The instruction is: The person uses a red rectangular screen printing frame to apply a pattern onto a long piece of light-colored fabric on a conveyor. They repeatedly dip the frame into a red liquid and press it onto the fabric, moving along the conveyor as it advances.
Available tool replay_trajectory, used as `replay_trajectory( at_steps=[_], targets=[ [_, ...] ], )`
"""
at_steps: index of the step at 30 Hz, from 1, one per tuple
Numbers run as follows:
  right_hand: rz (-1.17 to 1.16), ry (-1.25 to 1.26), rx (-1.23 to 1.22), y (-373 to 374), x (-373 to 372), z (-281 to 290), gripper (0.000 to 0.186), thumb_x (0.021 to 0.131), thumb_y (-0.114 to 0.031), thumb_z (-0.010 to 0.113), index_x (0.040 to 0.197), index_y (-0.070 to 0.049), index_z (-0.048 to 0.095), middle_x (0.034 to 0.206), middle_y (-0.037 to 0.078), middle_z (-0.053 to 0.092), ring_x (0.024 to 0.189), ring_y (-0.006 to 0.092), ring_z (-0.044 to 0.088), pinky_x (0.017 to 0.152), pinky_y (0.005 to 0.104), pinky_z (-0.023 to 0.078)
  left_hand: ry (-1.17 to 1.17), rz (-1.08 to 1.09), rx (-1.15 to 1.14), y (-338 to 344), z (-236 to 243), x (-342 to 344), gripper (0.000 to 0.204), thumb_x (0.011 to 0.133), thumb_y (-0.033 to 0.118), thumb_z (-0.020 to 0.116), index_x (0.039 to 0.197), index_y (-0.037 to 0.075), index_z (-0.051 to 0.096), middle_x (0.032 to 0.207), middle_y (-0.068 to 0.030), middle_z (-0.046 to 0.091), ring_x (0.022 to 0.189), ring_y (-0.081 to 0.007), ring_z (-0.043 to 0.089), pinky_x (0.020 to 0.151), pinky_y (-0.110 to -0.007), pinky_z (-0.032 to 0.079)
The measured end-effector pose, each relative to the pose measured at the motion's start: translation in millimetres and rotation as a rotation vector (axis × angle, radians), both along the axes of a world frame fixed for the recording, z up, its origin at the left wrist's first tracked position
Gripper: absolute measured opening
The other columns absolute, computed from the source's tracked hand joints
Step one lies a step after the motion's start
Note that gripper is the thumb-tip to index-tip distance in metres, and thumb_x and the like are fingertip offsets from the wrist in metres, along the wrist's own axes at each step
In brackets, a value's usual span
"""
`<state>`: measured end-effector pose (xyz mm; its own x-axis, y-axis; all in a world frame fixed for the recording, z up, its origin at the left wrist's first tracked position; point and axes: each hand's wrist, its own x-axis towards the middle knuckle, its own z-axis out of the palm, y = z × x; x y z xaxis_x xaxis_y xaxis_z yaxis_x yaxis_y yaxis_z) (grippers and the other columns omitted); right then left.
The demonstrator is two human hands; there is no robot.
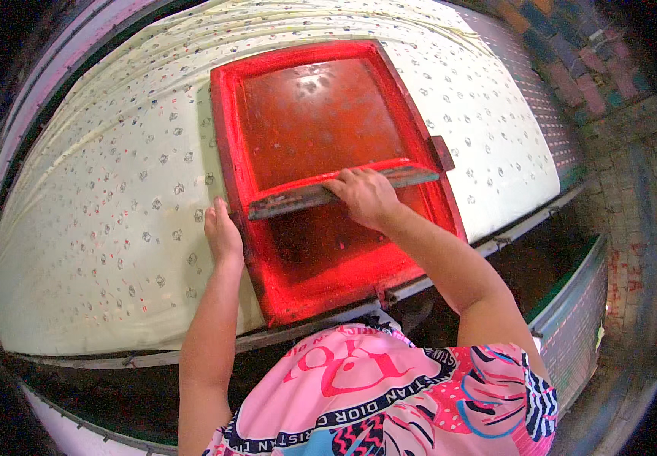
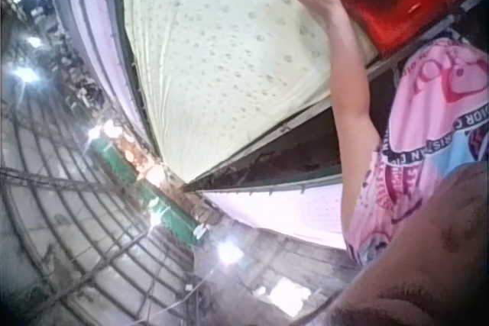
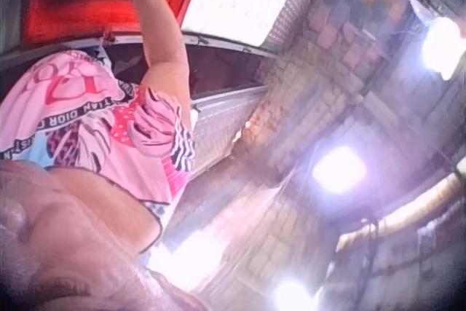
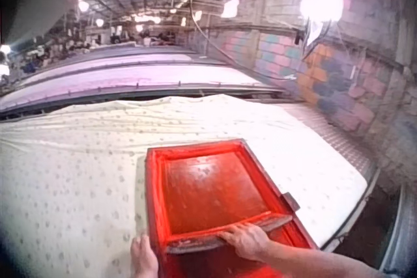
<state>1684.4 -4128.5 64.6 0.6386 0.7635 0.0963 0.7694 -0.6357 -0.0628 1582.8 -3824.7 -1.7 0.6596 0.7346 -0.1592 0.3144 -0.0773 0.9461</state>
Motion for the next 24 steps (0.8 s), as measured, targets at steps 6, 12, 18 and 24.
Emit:
replay_trajectory(
  at_steps=[6, 12, 18, 24],
  targets=[
    [-0.067, 0.051, -0.065, 52, 127, -5, 0.044, 0.088, -0.005, 0.069, 0.131, -0.015, 0.075, 0.118, 0.014, 0.076, 0.112, 0.0364, 0.076, 0.095, 0.051, 0.061, -0.002, 0.051, -0.054, 0, 3, -4, 0.048, 0.116, 0.048, 0.052, 0.1, 0.003, 0.053, 0.094, -0.0049, 0.052, 0.091, -0.0189, 0.051, 0.09, -0.038, 0.045],
    [-0.07, 0.015, -0.073, 92, 243, -7, 0.049, 0.088, -0.005, 0.067, 0.136, -0.016, 0.074, 0.124, 0.017, 0.077, 0.113, 0.0395, 0.076, 0.094, 0.054, 0.062, 0.058, 0.145, -0.039, -6, 16, -1, 0.043, 0.117, 0.045, 0.052, 0.102, 0.005, 0.055, 0.097, -0.0049, 0.053, 0.093, -0.0181, 0.051, 0.091, -0.036, 0.044],
    [-0.061, -0.07, -0.031, 121, 333, -23, 0.054, 0.09, -0.007, 0.068, 0.142, -0.017, 0.07, 0.126, 0.016, 0.077, 0.112, 0.0389, 0.077, 0.095, 0.0529, 0.062, 0.082, 0.194, 0.005, -6, 15, 2, 0.042, 0.117, 0.043, 0.052, 0.11, 0.002, 0.057, 0.1, -0.0056, 0.055, 0.095, -0.0187, 0.053, 0.092, -0.035, 0.045],
    [-0.019, -0.147, 0.021, 132, 371, -23, 0.037, 0.097, -0.011, 0.068, 0.132, -0.019, 0.076, 0.121, 0.016, 0.079, 0.11, 0.036, 0.079, 0.094, 0.051, 0.066, 0.163, 0.24, 0.028, -8, 22, 5, 0.041, 0.117, 0.04, 0.053, 0.119, 0.0, 0.059, 0.104, -0.0072, 0.058, 0.099, -0.0191, 0.055, 0.095, -0.036, 0.046]
  ],
)
